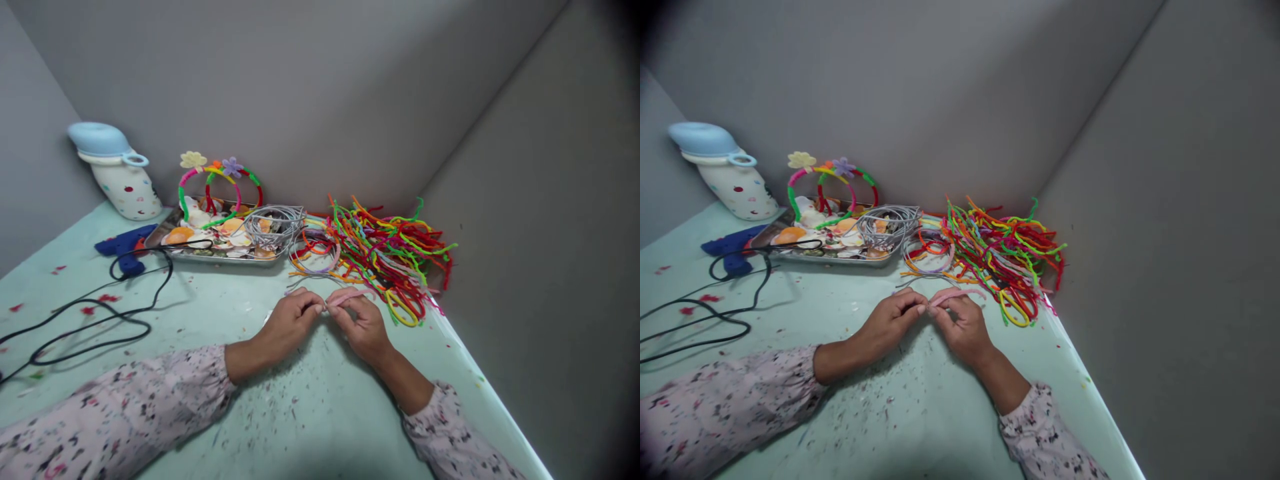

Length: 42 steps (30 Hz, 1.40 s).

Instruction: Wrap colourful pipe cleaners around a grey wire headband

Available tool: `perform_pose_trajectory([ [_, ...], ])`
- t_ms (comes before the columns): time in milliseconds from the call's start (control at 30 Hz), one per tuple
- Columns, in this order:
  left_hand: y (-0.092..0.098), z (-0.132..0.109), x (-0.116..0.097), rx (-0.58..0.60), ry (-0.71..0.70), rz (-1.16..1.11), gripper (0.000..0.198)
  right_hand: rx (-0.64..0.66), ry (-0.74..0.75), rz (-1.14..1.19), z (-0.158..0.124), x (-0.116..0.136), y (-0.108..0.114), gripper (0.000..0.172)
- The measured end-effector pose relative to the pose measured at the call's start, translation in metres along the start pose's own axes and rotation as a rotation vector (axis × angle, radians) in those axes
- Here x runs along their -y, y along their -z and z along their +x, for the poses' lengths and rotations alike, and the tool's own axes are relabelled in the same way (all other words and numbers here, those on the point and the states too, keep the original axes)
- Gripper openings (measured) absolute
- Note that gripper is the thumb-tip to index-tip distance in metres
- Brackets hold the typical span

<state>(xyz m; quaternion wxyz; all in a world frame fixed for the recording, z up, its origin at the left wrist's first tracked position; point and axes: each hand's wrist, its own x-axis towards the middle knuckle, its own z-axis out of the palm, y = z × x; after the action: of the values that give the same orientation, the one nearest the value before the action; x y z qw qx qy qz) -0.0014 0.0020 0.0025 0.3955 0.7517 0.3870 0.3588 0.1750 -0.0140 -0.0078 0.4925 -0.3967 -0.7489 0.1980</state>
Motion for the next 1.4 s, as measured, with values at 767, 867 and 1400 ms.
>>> perform_pose_trajectory([
  [767,-0.003,-0.001,0.009,-0.031,0.125,-0.24,0.017,0.187,0.396,-0.347,0.004,-0.005,0.011,0.018],
  [867,-0.003,0.0,0.008,-0.039,0.127,-0.247,0.017,0.209,0.4,-0.381,0.004,-0.004,0.011,0.02],
  [1400,-0.003,-0.001,0.003,-0.072,0.059,-0.041,0.015,0.079,0.214,-0.259,0.003,-0.003,0.002,0.01],
])
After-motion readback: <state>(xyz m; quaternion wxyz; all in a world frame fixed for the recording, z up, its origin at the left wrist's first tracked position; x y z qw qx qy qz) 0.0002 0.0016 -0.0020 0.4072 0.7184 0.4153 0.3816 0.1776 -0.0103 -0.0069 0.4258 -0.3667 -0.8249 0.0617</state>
